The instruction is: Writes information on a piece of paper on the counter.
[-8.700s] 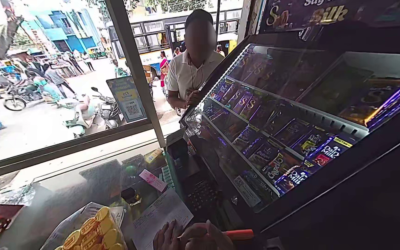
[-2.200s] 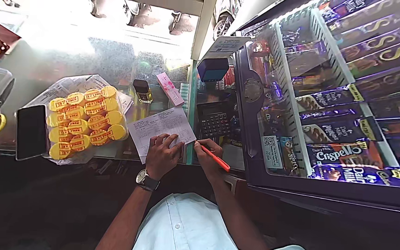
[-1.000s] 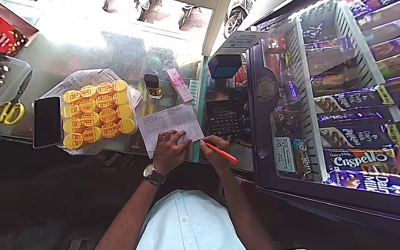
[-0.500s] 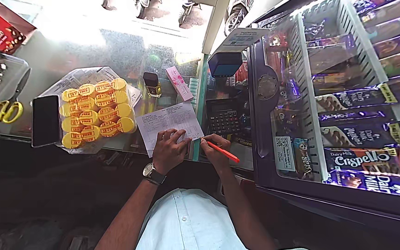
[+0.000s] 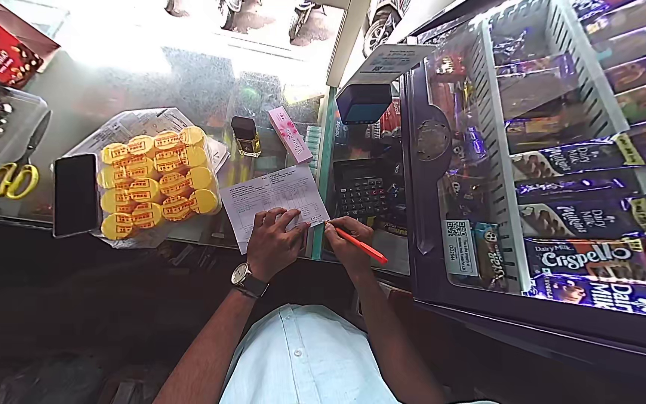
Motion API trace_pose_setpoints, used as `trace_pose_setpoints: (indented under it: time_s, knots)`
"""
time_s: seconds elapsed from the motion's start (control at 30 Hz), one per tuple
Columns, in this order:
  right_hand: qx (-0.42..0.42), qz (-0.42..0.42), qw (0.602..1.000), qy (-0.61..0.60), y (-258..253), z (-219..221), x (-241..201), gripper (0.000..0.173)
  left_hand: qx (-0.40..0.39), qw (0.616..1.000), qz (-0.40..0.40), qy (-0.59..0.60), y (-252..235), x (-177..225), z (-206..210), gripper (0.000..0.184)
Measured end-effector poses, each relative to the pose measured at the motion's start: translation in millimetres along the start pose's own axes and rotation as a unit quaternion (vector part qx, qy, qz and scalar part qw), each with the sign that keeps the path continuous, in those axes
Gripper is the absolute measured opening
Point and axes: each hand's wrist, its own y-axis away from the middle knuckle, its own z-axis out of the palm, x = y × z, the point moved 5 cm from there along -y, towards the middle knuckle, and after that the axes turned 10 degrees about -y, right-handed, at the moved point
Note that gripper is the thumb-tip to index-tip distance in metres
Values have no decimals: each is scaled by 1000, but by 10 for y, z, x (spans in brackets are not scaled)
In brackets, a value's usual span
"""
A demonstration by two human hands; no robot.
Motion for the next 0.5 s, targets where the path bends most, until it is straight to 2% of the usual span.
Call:
trace_pose_setpoints:
  time_s: [0.17, 0.23, 0.33, 0.4, 0.43, 0.5]
  knots:
    - [6, -6, 1000, 12, -1, 5, -7, 8, -3, 1000, -2, 3, 6, 0, 13, 29]
    - [23, -22, 999, -42, 22, -51, -37, 7, -3, 1000, -2, 3, 0, -2, 4, 29]
    - [39, -91, 979, -181, 155, -228, -185, 7, 8, 1000, 4, -5, -13, 2, -22, 28]
    - [15, -129, 972, -194, 277, -280, -391, 7, 14, 1000, 7, -7, -27, -8, -25, 28]
    - [1, -129, 974, -188, 326, -267, -486, 6, 11, 1000, 6, -8, -18, -11, -23, 28]
    - [-5, -77, 986, -151, 299, -211, -523, 6, 3, 1000, 9, -10, -11, -6, -19, 28]
